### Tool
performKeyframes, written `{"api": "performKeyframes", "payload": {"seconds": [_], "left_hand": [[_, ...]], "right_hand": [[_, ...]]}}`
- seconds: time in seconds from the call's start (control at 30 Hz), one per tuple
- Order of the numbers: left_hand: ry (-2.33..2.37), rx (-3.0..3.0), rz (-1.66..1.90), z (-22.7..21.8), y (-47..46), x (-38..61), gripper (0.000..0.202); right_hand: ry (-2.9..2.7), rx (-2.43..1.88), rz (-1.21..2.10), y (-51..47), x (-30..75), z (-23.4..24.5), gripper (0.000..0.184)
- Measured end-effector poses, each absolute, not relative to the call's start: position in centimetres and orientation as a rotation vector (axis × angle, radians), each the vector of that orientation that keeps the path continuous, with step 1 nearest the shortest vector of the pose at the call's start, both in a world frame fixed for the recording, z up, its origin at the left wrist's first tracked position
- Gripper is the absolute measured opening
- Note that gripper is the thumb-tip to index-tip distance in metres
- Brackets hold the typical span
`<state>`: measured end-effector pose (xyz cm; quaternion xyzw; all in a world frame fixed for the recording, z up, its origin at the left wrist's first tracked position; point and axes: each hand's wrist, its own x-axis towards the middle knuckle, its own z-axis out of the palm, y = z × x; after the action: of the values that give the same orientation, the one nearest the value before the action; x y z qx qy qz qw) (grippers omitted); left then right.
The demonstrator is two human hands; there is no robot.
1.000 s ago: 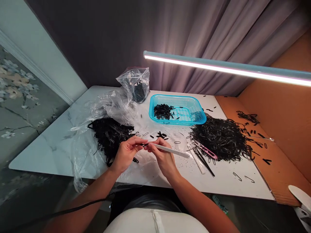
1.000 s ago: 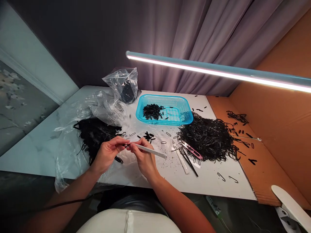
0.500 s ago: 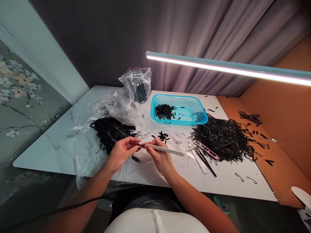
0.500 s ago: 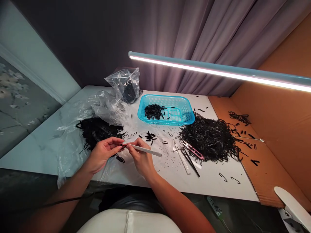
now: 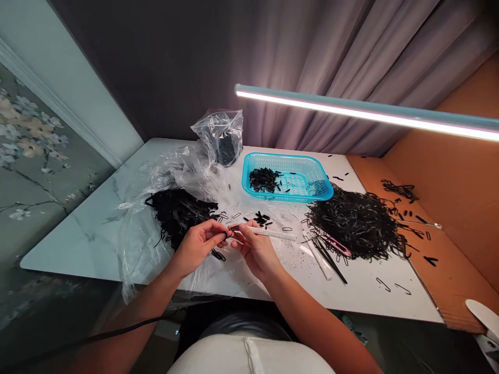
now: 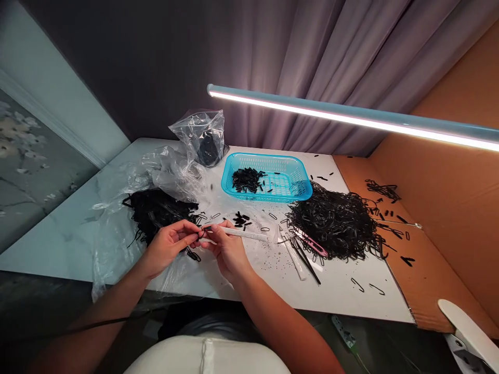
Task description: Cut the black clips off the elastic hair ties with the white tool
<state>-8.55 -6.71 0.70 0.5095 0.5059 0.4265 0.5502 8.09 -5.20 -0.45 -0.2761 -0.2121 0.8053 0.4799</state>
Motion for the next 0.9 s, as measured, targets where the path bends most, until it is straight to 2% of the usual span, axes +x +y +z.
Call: {"api": "performKeyframes", "payload": {"seconds": [0.37, 0.53, 0.73, 0.9], "left_hand": [[1.152, 1.247, 0.774, 2.8, -6.4, -10.3, 0.017], [1.215, 1.417, 0.610, 4.3, -6.6, -10.5, 0.029], [1.301, 1.626, 0.531, 4.6, -6.5, -11.5, 0.034], [1.471, 1.496, 0.660, 3.8, -6.3, -13.5, 0.023]], "right_hand": [[-0.716, -0.715, 2.086, -4.1, 9.9, 1.1, 0.031], [-0.781, -0.747, 2.121, -4.3, 9.9, 1.3, 0.034], [-0.833, -0.731, 2.089, -4.4, 10.4, 1.1, 0.032], [-0.968, -0.854, 1.792, -3.8, 11.6, 1.4, 0.030]]}}
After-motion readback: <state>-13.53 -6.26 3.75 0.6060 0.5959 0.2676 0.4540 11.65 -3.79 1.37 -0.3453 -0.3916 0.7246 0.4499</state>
